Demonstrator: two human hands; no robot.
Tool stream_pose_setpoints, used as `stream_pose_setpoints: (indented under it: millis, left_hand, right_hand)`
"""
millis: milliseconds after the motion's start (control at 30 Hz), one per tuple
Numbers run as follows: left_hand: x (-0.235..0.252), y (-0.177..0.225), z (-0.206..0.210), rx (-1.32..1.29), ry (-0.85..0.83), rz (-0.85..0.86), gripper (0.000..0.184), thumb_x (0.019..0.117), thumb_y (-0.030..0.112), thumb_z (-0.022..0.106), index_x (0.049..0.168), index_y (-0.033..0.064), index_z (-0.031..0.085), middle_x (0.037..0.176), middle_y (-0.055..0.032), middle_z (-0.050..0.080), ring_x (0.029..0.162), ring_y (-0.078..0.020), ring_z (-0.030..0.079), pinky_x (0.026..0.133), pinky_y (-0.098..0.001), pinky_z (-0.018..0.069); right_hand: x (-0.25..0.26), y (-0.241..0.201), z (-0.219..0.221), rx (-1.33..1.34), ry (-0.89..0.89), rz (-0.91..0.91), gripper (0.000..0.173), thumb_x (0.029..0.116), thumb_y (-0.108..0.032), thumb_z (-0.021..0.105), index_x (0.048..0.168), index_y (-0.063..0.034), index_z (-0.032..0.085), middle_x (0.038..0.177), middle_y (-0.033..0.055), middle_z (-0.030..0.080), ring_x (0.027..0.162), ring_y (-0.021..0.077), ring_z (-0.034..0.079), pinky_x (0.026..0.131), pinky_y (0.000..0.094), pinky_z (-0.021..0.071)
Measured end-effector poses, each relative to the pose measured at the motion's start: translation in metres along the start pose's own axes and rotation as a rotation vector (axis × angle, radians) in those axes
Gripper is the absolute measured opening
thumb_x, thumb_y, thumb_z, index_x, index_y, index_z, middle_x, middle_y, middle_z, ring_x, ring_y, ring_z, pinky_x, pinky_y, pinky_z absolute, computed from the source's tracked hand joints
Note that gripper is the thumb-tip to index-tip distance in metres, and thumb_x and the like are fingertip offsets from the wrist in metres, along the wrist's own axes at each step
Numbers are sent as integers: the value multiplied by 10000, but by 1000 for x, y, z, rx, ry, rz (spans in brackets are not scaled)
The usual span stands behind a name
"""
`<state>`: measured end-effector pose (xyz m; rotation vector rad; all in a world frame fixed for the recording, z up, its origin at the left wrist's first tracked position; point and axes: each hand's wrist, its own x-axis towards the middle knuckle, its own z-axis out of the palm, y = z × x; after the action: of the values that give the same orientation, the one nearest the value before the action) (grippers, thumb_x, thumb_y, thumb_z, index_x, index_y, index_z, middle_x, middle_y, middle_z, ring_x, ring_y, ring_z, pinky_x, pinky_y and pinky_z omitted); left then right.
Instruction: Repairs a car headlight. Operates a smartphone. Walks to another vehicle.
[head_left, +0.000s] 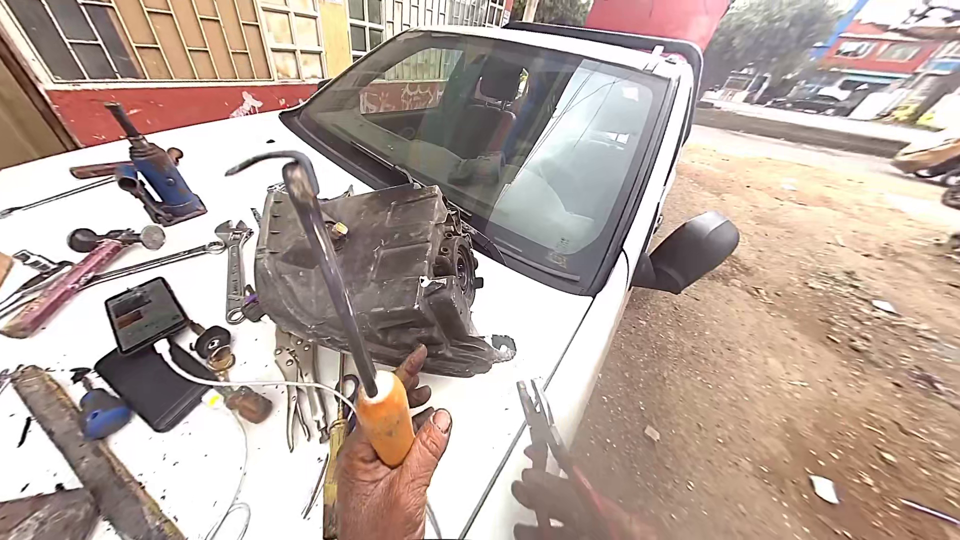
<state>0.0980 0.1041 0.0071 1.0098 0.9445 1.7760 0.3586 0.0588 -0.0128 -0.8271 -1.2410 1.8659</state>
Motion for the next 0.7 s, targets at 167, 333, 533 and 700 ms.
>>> stream_pose_setpoints:
  millis: [167, 333, 533, 700]
  left_hand:
    - [-8, -10, 8, -14, -11, -50, 597, 849, 11, 787, 1379, -70, 523, 1493, -182, 548, 1246, -326, 640, 1012, -434, 581]
    - [-18, -24, 12, -25, -10, -99, 588, 818, 61, 834, 1341, -54, 593, 1470, -207, 537, 1266, -321, 616, 1025, -431, 577]
    - [-20, -37, 19, -82, -83, -111, 531, 827, 66, 828, 1305, -42, 623, 1552, -154, 493, 1394, -306, 519, 1126, -443, 503]
    - [-12, -45, 29, -120, -165, -131, 513, 833, 62, 821, 1297, -38, 626, 1514, -137, 544, 1339, -300, 581, 1096, -440, 541]
  right_hand:
    - [13, -12, 13, -510, 236, -6, 521, 974, -141, 573, 1472, 0, 510, 1429, 145, 607, 1284, 258, 600, 1070, 463, 505]
    - [15, -24, 21, -615, 279, 38, 507, 961, -154, 570, 1455, -41, 547, 1406, 99, 635, 1223, 217, 642, 1011, 452, 540]
    - [21, -35, 27, -694, 327, 117, 507, 939, -190, 582, 1439, -106, 586, 1310, 68, 682, 1054, 166, 671, 858, 410, 555]
    - [28, -36, 27, -680, 369, 132, 525, 926, -210, 603, 1443, -121, 586, 1248, 70, 688, 970, 165, 666, 780, 401, 560]
